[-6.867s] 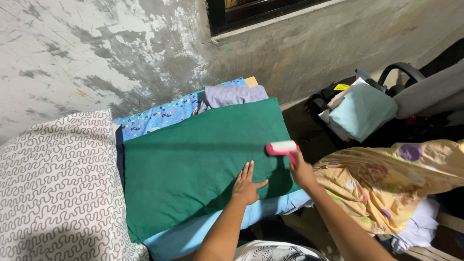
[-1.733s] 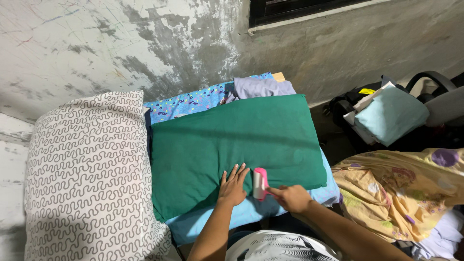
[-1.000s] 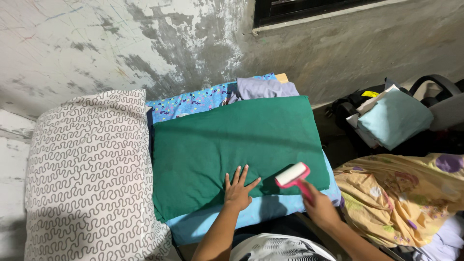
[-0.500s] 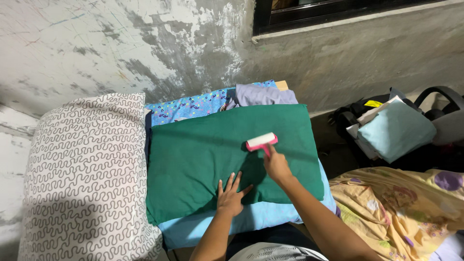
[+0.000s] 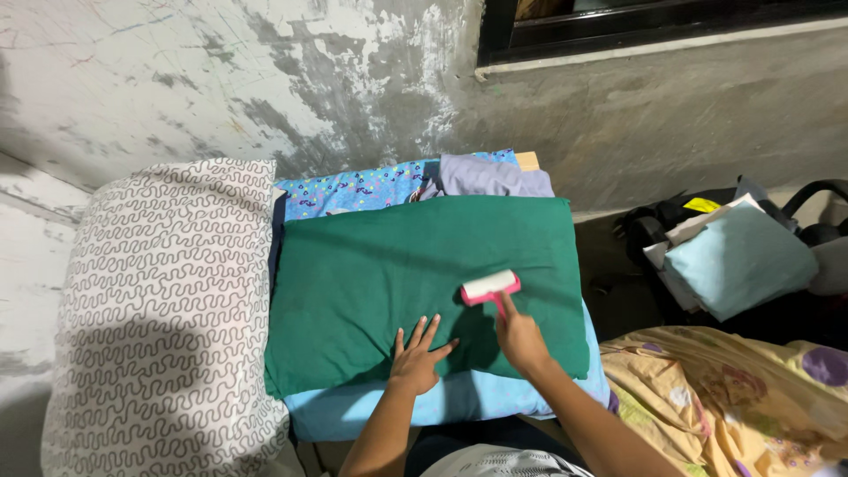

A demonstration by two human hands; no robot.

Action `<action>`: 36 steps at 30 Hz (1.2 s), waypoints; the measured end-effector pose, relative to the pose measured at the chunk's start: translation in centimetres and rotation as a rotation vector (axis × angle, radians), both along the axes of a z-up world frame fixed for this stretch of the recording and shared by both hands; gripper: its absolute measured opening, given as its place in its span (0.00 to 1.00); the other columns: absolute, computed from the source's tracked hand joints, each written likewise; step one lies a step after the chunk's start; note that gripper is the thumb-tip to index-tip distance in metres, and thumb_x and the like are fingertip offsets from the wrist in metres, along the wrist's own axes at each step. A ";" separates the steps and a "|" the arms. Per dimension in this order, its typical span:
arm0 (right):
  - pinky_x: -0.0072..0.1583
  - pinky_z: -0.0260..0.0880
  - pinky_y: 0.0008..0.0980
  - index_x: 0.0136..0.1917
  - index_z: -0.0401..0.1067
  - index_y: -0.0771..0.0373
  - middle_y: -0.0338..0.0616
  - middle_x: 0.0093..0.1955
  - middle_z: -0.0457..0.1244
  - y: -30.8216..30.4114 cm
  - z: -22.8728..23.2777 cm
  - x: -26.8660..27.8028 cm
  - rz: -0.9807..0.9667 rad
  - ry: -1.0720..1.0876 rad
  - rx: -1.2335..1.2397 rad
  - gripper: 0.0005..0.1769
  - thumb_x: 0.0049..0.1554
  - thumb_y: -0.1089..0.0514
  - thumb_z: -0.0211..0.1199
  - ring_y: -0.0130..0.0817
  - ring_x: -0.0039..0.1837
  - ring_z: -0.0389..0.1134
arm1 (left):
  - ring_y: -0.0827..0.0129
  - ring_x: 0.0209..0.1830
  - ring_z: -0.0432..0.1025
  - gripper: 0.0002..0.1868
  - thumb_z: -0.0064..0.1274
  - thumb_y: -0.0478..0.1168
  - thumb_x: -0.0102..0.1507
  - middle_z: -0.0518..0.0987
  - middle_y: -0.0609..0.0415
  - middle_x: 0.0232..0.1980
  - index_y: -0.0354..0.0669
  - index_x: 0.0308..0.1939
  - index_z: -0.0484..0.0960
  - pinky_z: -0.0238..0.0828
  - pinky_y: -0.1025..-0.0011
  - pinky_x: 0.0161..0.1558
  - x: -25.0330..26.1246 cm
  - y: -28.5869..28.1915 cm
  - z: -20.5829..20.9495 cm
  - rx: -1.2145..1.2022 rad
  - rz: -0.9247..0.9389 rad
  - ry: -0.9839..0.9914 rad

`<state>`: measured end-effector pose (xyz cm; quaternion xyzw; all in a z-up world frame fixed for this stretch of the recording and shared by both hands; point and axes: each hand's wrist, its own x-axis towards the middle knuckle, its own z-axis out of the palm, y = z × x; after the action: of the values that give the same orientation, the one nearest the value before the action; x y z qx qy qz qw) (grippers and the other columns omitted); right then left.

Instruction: The person cleans a pillow by rolling a lint roller across its surface while holding it in place by hand.

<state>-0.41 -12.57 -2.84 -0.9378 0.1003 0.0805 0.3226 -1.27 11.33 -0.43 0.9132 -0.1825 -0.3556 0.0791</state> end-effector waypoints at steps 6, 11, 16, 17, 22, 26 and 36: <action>0.53 0.69 0.61 0.76 0.56 0.63 0.72 0.45 0.67 0.9 -1.9 7.2 0.027 -0.007 -0.020 0.29 0.64 0.54 0.52 0.72 0.48 0.68 | 0.66 0.86 0.26 0.45 0.58 0.38 0.61 0.28 0.65 0.86 0.85 0.75 0.58 0.25 0.44 0.80 0.6 -0.6 0.7 -0.002 0.046 0.021; 0.51 0.69 0.60 0.79 0.49 0.61 0.69 0.42 0.68 -0.5 -1.0 -1.8 0.114 -0.029 0.022 0.33 0.63 0.55 0.51 0.70 0.45 0.69 | 0.66 0.87 0.26 0.43 0.57 0.36 0.61 0.29 0.66 0.87 0.85 0.75 0.62 0.25 0.41 0.79 0.0 -1.2 0.1 0.020 0.057 -0.012; 0.48 0.71 0.57 0.79 0.47 0.59 0.69 0.43 0.67 -3.4 1.8 -9.9 0.158 0.068 0.102 0.35 0.61 0.58 0.53 0.67 0.43 0.71 | 0.67 0.86 0.23 0.44 0.54 0.35 0.62 0.26 0.67 0.86 0.87 0.75 0.60 0.24 0.42 0.80 0.3 -1.6 0.8 0.063 0.064 0.064; 0.48 0.72 0.56 0.79 0.50 0.57 0.69 0.43 0.67 -3.4 1.7 -10.0 0.092 0.079 0.068 0.34 0.61 0.58 0.53 0.67 0.43 0.71 | 0.67 0.86 0.23 0.44 0.54 0.35 0.62 0.26 0.67 0.86 0.87 0.75 0.60 0.24 0.42 0.80 0.3 -1.6 0.8 0.065 0.059 0.065; 0.49 0.70 0.56 0.77 0.58 0.58 0.69 0.40 0.68 -1.3 -0.3 -5.3 -0.132 -0.046 0.061 0.31 0.62 0.56 0.55 0.67 0.42 0.71 | 0.66 0.86 0.24 0.45 0.54 0.34 0.61 0.26 0.66 0.86 0.87 0.75 0.59 0.22 0.41 0.79 0.0 -1.3 0.8 0.022 0.048 0.044; 0.52 0.70 0.56 0.77 0.59 0.59 0.70 0.41 0.68 -0.6 -1.9 3.9 -0.214 -0.063 -0.007 0.30 0.64 0.52 0.53 0.68 0.47 0.70 | 0.65 0.86 0.25 0.45 0.54 0.33 0.61 0.27 0.63 0.87 0.83 0.76 0.59 0.23 0.40 0.79 0.3 -0.5 0.7 -0.021 0.018 0.019; 0.51 0.67 0.60 0.76 0.59 0.60 0.71 0.40 0.67 1.0 -0.8 2.8 -0.269 -0.086 -0.061 0.31 0.61 0.55 0.54 0.72 0.45 0.68 | 0.60 0.86 0.35 0.52 0.57 0.36 0.60 0.37 0.57 0.86 0.80 0.80 0.46 0.33 0.32 0.74 2.7 0.6 -0.1 -0.097 -0.060 0.057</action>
<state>2.36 -11.61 -3.65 -0.9278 0.2135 -0.0066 0.3058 1.43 11.98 -0.51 0.8919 -0.2243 -0.3746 0.1176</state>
